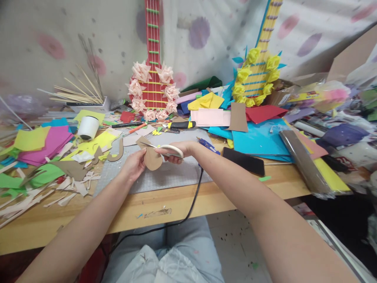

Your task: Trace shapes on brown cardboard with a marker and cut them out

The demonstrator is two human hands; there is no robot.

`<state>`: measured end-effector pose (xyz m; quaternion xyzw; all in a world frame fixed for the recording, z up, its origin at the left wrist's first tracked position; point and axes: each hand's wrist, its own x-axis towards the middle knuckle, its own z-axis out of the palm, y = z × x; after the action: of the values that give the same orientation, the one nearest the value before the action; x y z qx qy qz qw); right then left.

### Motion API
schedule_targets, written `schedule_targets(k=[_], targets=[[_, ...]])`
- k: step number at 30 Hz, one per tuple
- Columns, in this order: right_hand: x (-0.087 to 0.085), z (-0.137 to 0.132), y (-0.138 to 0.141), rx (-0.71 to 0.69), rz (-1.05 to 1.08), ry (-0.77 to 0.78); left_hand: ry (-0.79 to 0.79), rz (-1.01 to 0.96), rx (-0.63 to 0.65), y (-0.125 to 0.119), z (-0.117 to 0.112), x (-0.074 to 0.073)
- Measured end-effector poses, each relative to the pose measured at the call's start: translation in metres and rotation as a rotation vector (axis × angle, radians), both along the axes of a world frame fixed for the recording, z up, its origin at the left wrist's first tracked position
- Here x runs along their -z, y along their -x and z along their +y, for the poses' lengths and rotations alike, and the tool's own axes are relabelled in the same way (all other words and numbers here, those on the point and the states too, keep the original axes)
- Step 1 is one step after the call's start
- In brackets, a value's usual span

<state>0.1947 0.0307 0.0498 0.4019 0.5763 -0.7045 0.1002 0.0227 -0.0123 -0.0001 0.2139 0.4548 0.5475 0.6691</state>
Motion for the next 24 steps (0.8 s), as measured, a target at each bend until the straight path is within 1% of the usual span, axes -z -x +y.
schedule_targets(k=[4, 7, 17, 24], targets=[[0.0034, 0.0017, -0.0006, 0.009, 0.02, 0.021, 0.012, -0.032, -0.006, 0.0001, 0.0021, 0.0026], [0.0054, 0.0028, -0.0006, 0.007, 0.028, 0.035, 0.034, -0.047, 0.004, -0.0007, 0.0018, 0.0018], [0.0042, 0.0018, -0.0002, 0.016, 0.007, 0.06, 0.043, -0.071, 0.001, -0.0024, 0.0014, 0.0016], [0.0074, 0.0028, 0.0016, 0.031, 0.065, 0.089, 0.072, -0.095, -0.027, -0.0019, 0.0041, 0.0003]])
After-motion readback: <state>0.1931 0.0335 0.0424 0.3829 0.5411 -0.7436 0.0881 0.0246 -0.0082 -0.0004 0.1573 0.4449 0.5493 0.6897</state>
